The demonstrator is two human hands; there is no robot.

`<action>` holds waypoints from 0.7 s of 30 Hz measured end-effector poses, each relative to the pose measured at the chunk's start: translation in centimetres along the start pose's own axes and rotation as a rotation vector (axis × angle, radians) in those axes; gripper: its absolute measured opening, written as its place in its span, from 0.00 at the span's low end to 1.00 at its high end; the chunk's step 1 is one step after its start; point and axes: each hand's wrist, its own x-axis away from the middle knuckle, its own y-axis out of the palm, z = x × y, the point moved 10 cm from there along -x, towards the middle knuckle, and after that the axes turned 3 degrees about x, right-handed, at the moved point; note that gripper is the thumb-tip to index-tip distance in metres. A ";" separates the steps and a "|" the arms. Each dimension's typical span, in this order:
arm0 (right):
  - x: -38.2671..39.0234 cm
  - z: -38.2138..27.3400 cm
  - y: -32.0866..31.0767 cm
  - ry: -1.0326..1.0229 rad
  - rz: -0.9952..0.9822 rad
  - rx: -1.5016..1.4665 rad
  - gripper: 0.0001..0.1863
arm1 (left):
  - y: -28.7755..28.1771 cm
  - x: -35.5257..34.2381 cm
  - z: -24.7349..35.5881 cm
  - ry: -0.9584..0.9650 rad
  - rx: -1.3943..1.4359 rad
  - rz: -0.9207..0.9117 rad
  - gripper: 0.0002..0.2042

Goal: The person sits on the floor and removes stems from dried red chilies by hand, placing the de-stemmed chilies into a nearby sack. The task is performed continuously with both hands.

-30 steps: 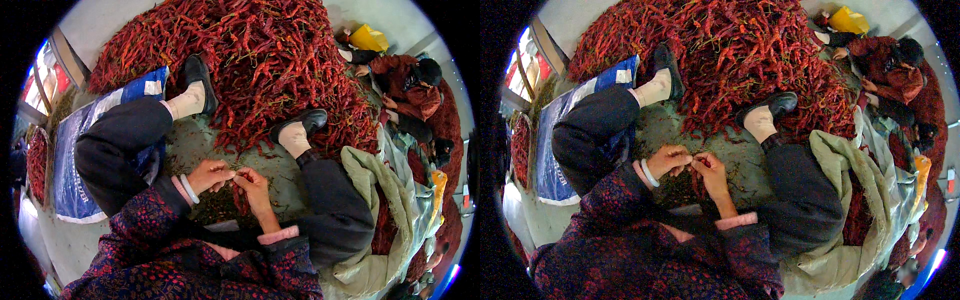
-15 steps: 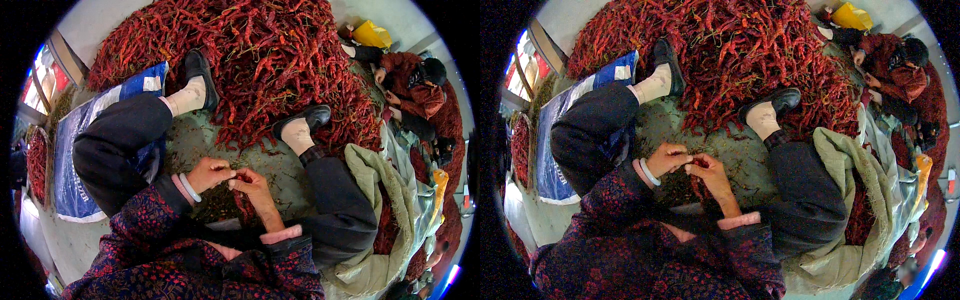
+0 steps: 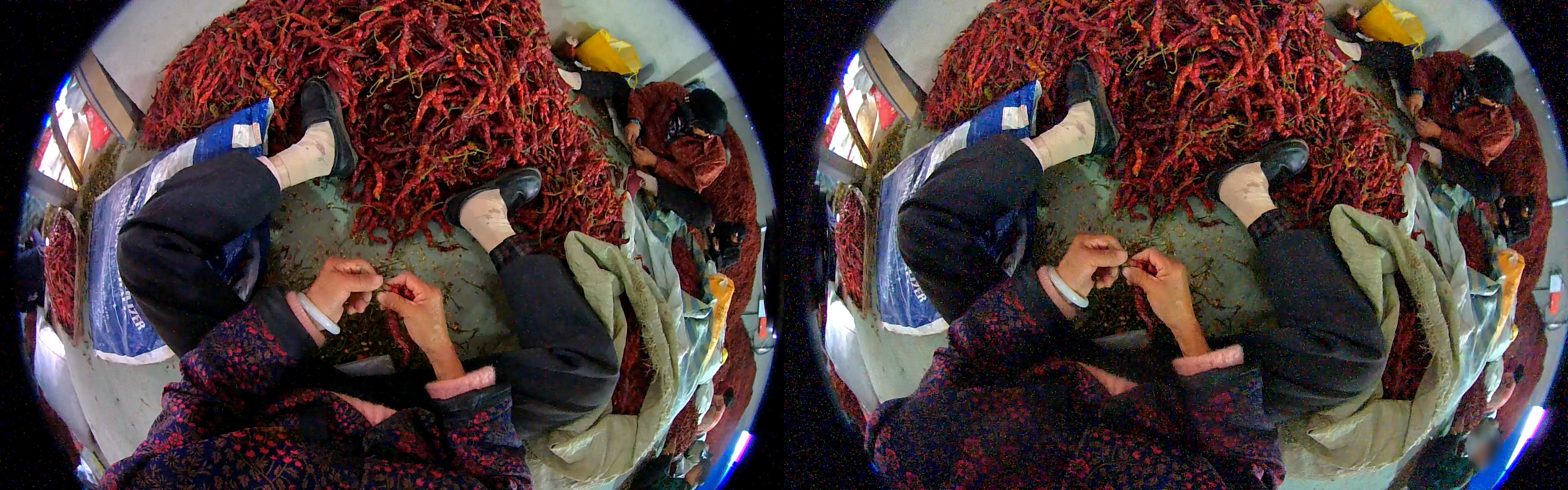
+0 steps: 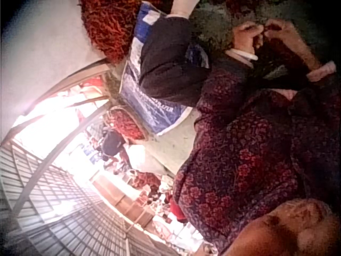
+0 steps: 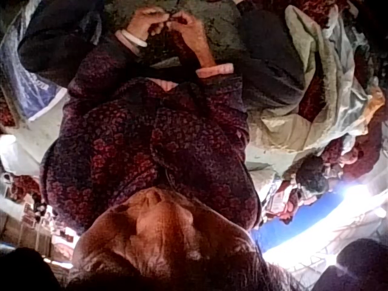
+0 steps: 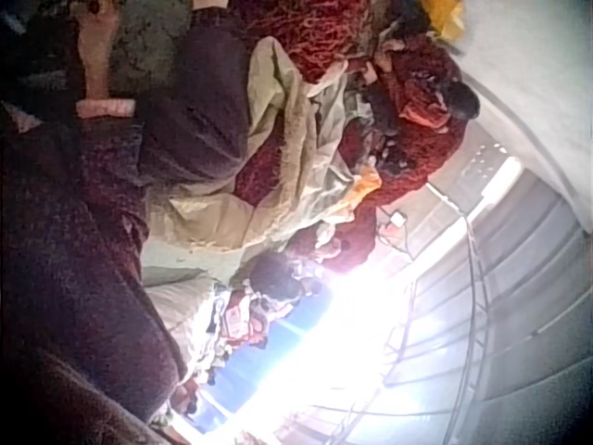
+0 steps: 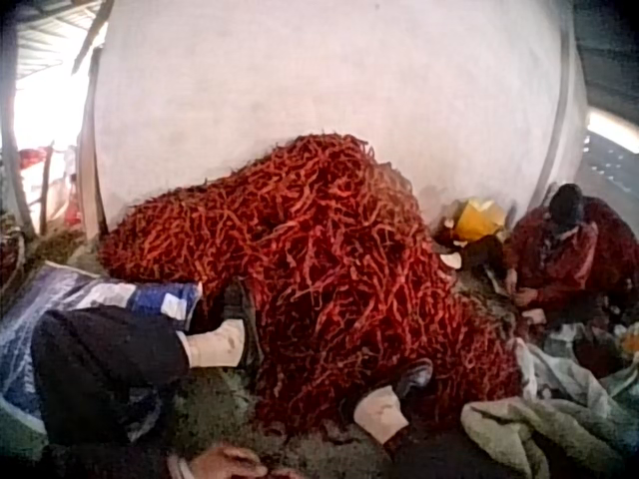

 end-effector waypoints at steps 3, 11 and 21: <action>-0.1 -0.4 0.0 -0.094 0.017 0.025 0.05 | -0.1 -0.2 -1.2 -0.065 0.134 0.003 0.07; 0.0 1.4 0.2 0.068 -0.047 0.110 0.05 | 3.3 2.9 5.6 0.929 -0.764 0.004 0.06; 0.3 -1.3 1.0 -0.095 -0.117 0.262 0.04 | 1.1 0.9 1.6 0.196 -0.097 -0.073 0.07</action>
